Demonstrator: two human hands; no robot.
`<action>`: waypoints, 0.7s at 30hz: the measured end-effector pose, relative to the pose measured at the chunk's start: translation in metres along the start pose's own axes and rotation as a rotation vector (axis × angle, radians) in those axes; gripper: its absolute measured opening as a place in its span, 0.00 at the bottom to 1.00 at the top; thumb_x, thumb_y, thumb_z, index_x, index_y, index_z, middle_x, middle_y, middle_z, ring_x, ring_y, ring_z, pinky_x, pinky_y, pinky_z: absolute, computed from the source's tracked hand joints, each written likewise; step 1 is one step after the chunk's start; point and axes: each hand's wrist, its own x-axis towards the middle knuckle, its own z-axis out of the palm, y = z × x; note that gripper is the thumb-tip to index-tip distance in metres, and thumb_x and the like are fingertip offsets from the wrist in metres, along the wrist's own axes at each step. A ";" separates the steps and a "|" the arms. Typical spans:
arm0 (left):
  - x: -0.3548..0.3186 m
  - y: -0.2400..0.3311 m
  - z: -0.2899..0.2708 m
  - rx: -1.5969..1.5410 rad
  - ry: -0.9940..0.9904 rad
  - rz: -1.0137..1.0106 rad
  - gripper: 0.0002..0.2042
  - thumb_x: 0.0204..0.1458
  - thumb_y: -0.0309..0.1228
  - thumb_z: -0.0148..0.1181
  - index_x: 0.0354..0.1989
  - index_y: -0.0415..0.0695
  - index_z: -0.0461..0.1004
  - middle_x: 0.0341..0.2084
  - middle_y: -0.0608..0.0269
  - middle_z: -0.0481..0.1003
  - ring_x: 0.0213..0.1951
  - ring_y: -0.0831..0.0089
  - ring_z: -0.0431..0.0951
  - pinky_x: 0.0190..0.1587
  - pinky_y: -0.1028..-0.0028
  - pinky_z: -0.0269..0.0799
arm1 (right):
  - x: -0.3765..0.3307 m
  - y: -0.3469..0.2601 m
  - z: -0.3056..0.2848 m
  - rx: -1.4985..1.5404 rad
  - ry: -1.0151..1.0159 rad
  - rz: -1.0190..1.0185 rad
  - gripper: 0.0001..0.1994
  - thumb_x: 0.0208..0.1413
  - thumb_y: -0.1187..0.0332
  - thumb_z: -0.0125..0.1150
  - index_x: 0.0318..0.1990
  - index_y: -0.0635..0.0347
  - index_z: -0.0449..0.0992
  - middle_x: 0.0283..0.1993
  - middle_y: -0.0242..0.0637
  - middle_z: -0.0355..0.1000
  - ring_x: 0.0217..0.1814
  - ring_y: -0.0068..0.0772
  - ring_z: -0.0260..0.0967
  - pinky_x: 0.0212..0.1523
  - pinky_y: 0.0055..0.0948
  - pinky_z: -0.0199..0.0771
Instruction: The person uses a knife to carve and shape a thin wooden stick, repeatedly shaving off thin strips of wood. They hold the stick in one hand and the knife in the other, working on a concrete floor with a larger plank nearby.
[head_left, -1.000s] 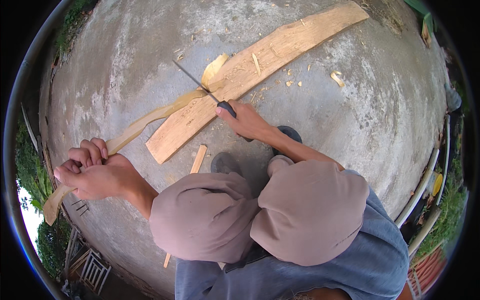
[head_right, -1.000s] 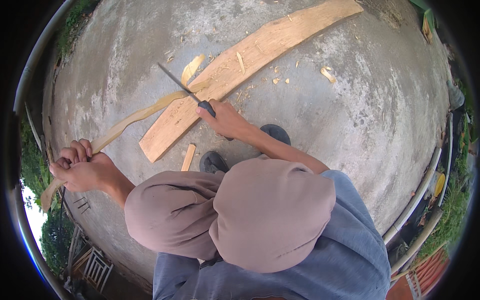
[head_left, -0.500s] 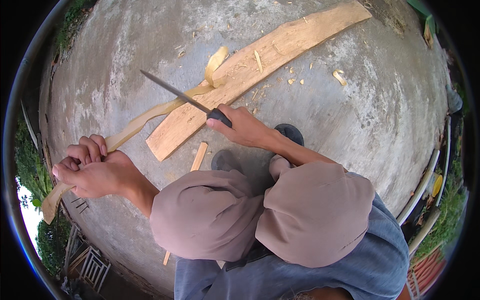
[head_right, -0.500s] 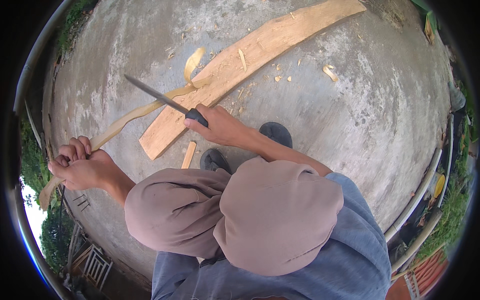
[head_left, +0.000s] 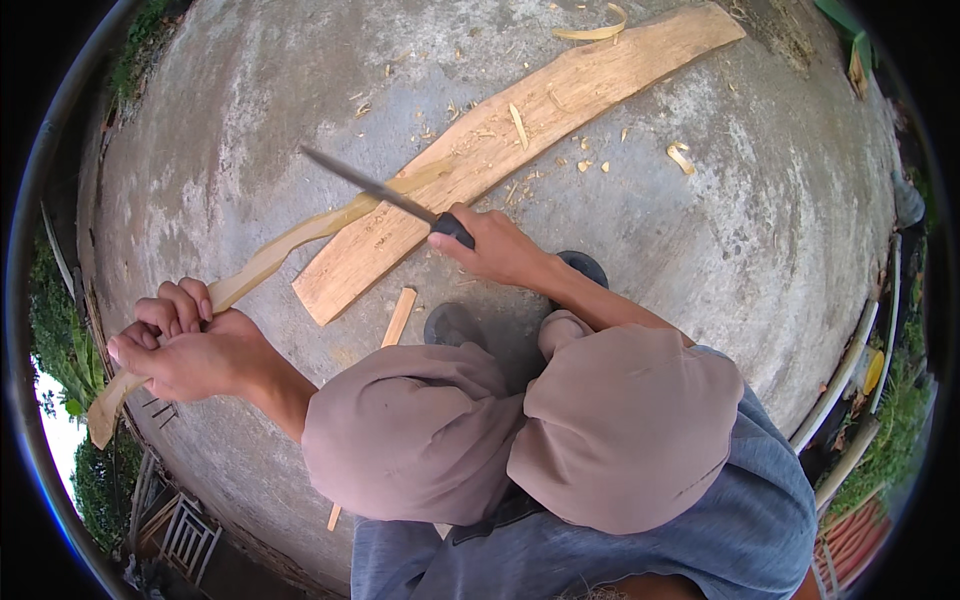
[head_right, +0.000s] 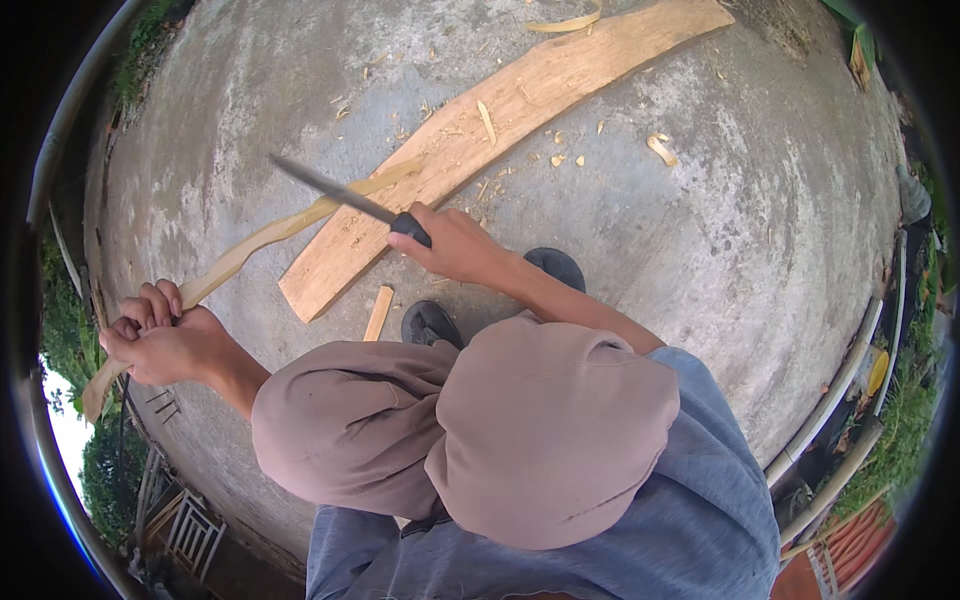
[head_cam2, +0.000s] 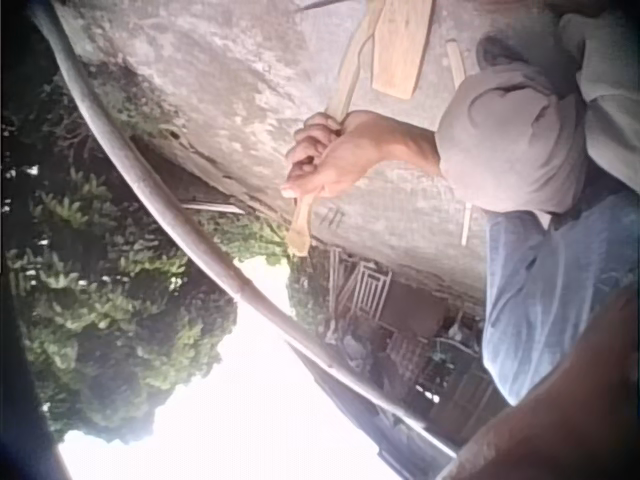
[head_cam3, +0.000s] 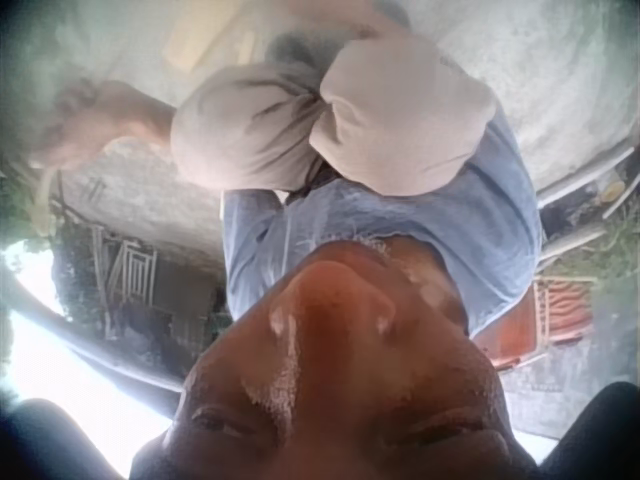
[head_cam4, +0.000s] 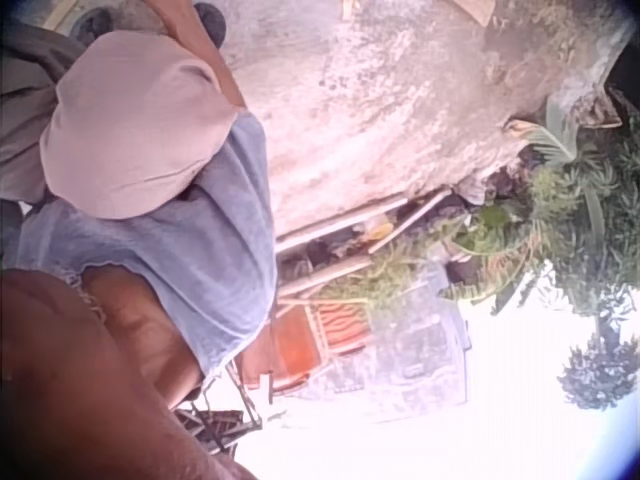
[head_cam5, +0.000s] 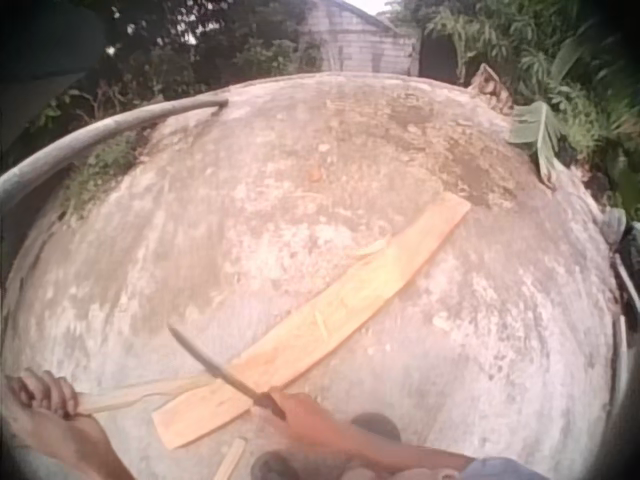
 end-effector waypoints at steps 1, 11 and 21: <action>0.001 0.000 0.001 0.008 0.002 0.002 0.21 0.71 0.40 0.45 0.23 0.51 0.49 0.13 0.70 0.49 0.16 0.79 0.46 0.18 0.75 0.43 | 0.008 0.019 -0.004 0.111 0.007 0.181 0.29 0.69 0.45 0.54 0.44 0.72 0.75 0.23 0.55 0.74 0.26 0.52 0.77 0.32 0.49 0.75; 0.010 -0.012 -0.006 0.049 0.059 -0.010 0.21 0.70 0.39 0.45 0.23 0.52 0.49 0.15 0.70 0.48 0.16 0.78 0.46 0.18 0.74 0.43 | -0.002 0.024 0.000 0.174 0.020 0.215 0.28 0.69 0.46 0.54 0.49 0.72 0.74 0.25 0.54 0.74 0.29 0.58 0.76 0.35 0.51 0.75; 0.011 -0.014 -0.010 0.036 0.090 -0.048 0.20 0.69 0.37 0.45 0.23 0.51 0.48 0.15 0.70 0.48 0.17 0.77 0.45 0.19 0.74 0.42 | 0.006 0.037 -0.016 0.180 -0.044 0.460 0.28 0.68 0.47 0.55 0.48 0.72 0.74 0.28 0.60 0.76 0.35 0.66 0.78 0.40 0.55 0.76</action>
